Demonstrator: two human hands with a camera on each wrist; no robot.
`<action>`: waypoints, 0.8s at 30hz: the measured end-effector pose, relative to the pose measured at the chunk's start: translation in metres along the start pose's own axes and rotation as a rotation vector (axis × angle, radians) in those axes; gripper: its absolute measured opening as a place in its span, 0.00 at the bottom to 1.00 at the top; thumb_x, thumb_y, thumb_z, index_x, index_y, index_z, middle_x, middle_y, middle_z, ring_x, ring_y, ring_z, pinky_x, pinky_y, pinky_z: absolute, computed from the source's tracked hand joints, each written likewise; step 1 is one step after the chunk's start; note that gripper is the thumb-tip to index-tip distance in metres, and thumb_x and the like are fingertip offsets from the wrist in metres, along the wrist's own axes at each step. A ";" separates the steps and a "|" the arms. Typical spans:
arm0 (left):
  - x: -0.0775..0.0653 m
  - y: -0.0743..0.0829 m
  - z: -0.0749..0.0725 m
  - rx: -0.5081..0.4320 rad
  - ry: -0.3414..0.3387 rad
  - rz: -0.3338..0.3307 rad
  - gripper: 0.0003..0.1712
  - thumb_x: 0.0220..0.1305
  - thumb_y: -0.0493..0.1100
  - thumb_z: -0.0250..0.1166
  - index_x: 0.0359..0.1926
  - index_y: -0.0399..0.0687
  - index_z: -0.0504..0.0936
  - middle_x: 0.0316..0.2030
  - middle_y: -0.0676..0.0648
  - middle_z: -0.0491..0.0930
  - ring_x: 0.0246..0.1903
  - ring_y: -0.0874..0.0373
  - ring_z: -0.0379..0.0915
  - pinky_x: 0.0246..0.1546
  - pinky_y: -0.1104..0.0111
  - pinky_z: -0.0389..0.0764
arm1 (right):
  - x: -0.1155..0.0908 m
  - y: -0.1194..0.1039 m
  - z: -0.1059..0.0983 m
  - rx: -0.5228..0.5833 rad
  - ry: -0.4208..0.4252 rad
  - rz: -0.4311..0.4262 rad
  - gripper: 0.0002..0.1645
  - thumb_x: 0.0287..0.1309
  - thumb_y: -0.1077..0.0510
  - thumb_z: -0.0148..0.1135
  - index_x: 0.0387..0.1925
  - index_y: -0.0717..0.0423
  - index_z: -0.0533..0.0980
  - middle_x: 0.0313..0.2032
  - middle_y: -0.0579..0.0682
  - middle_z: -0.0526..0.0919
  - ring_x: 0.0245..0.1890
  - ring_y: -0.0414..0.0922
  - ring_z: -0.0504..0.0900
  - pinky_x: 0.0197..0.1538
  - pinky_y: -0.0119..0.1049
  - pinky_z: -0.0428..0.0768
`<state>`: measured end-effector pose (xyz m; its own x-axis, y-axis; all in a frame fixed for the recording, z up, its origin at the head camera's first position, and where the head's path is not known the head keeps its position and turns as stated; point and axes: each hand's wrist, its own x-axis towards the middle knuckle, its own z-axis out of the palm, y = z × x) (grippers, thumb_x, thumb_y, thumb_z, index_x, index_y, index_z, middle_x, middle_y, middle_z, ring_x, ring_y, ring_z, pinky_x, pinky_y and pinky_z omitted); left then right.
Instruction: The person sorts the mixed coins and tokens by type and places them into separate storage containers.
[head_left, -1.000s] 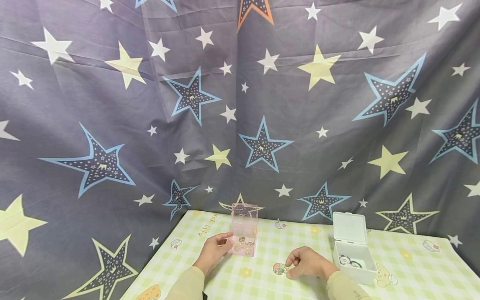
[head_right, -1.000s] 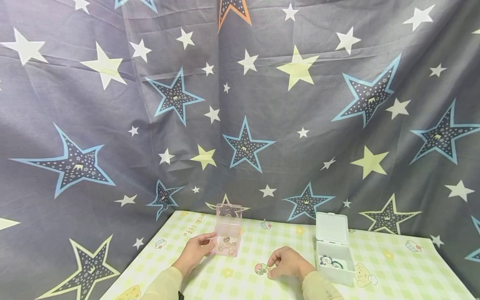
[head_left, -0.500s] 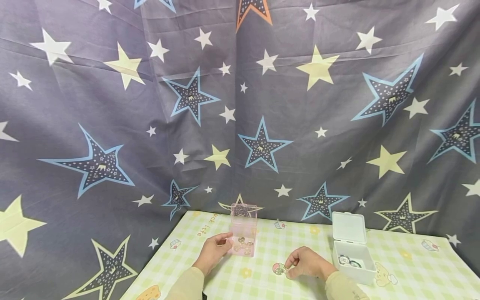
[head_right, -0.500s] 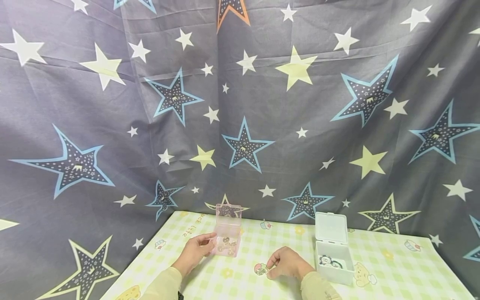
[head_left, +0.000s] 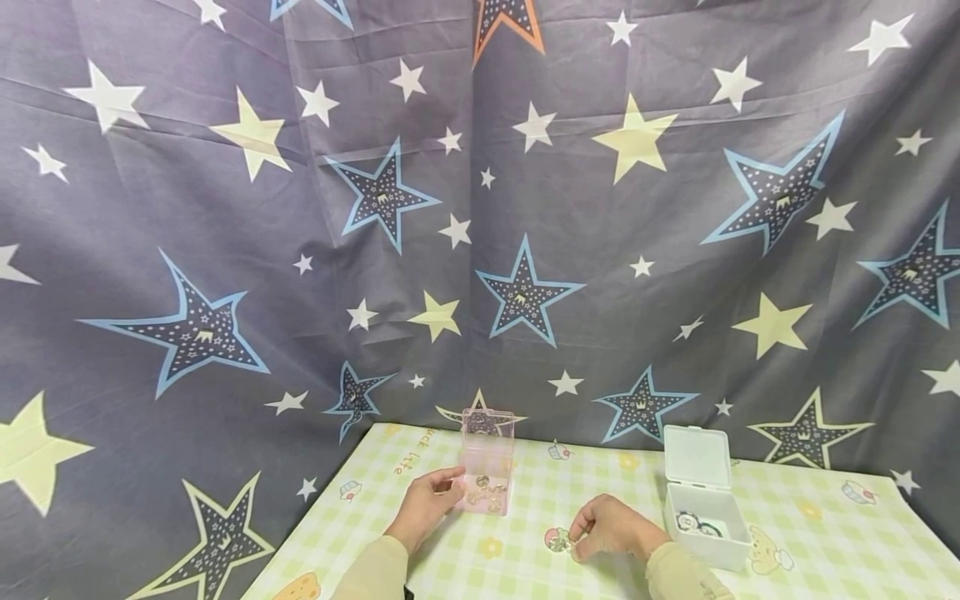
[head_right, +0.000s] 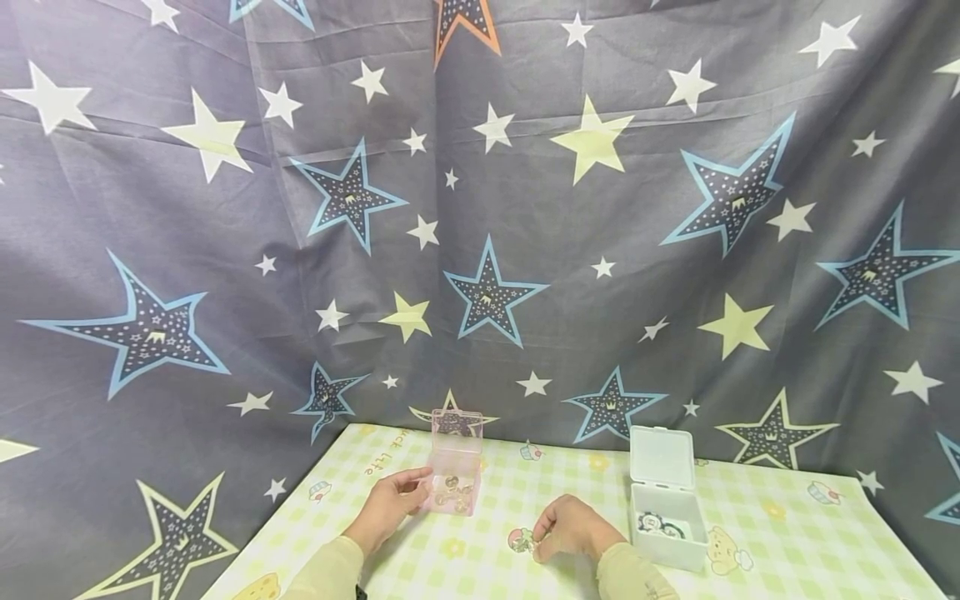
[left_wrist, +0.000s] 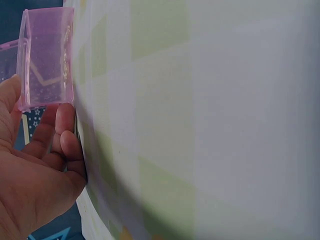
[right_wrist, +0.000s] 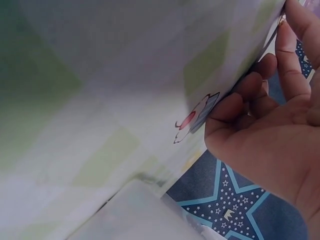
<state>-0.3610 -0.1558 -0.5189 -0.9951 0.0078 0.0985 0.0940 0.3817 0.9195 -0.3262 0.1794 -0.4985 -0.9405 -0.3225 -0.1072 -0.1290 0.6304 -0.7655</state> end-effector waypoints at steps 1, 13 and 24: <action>0.000 0.000 0.000 -0.001 0.001 -0.002 0.24 0.71 0.42 0.71 0.65 0.39 0.84 0.56 0.36 0.85 0.56 0.47 0.82 0.46 0.64 0.89 | 0.000 0.000 0.001 -0.003 0.001 0.001 0.12 0.38 0.69 0.79 0.29 0.59 0.85 0.22 0.43 0.76 0.27 0.41 0.72 0.34 0.34 0.72; -0.003 0.000 0.000 0.004 -0.004 0.006 0.26 0.71 0.42 0.71 0.65 0.37 0.83 0.55 0.34 0.86 0.56 0.46 0.82 0.45 0.64 0.90 | 0.000 0.009 -0.002 0.074 -0.053 -0.107 0.12 0.41 0.70 0.79 0.30 0.64 0.83 0.25 0.45 0.81 0.28 0.41 0.74 0.34 0.30 0.74; -0.001 0.001 0.000 0.015 0.005 0.002 0.24 0.70 0.42 0.70 0.64 0.39 0.84 0.54 0.36 0.86 0.54 0.49 0.83 0.44 0.67 0.89 | 0.001 0.016 -0.008 0.212 -0.102 -0.165 0.10 0.47 0.70 0.75 0.33 0.69 0.83 0.24 0.47 0.85 0.25 0.38 0.75 0.30 0.28 0.73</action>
<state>-0.3596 -0.1553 -0.5184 -0.9948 0.0040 0.1019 0.0952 0.3955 0.9135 -0.3319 0.1948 -0.5053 -0.8745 -0.4844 -0.0251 -0.1989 0.4053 -0.8923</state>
